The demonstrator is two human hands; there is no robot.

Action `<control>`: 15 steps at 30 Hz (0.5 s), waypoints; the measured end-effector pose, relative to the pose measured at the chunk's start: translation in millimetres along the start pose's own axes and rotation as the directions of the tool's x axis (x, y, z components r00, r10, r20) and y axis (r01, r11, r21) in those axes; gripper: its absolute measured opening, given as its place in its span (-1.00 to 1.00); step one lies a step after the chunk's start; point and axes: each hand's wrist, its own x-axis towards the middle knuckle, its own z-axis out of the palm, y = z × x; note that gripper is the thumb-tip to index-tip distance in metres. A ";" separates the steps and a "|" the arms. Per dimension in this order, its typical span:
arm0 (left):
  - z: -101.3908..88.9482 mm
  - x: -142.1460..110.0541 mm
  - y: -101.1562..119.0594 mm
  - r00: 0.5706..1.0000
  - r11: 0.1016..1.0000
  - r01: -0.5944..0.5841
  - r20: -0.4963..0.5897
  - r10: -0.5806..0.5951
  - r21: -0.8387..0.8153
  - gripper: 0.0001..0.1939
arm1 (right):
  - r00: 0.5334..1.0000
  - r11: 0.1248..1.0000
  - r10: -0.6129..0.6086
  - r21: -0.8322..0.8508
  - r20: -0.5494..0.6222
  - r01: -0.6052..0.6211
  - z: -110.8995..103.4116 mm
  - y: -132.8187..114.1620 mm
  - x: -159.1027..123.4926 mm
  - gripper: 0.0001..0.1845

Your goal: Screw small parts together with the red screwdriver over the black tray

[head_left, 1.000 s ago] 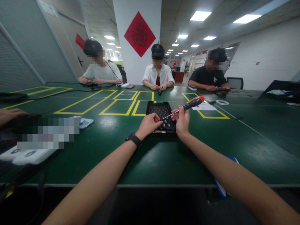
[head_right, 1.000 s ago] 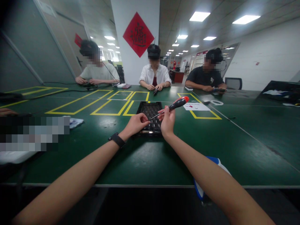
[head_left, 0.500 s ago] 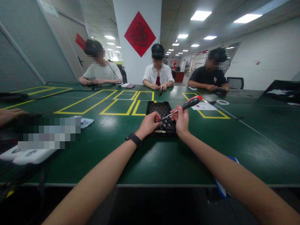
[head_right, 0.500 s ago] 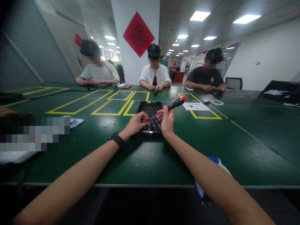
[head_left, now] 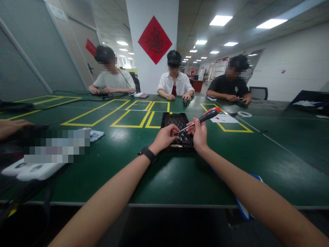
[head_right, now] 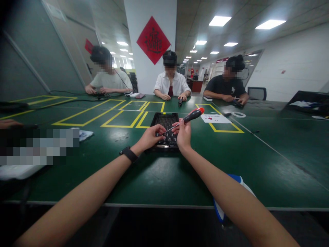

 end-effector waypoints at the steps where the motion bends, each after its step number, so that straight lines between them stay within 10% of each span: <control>1: 0.0 -0.1 0.1 1.000 1.000 0.002 0.004 -0.002 0.006 -0.77 | 1.000 1.000 0.000 0.001 0.002 0.000 -0.1 -0.2 -0.1 -0.69; 15: -3.2 0.0 7.1 0.999 0.990 -0.032 0.031 0.027 0.141 -0.85 | 1.000 1.000 0.003 -0.003 0.006 -0.003 1.3 0.4 0.3 -0.66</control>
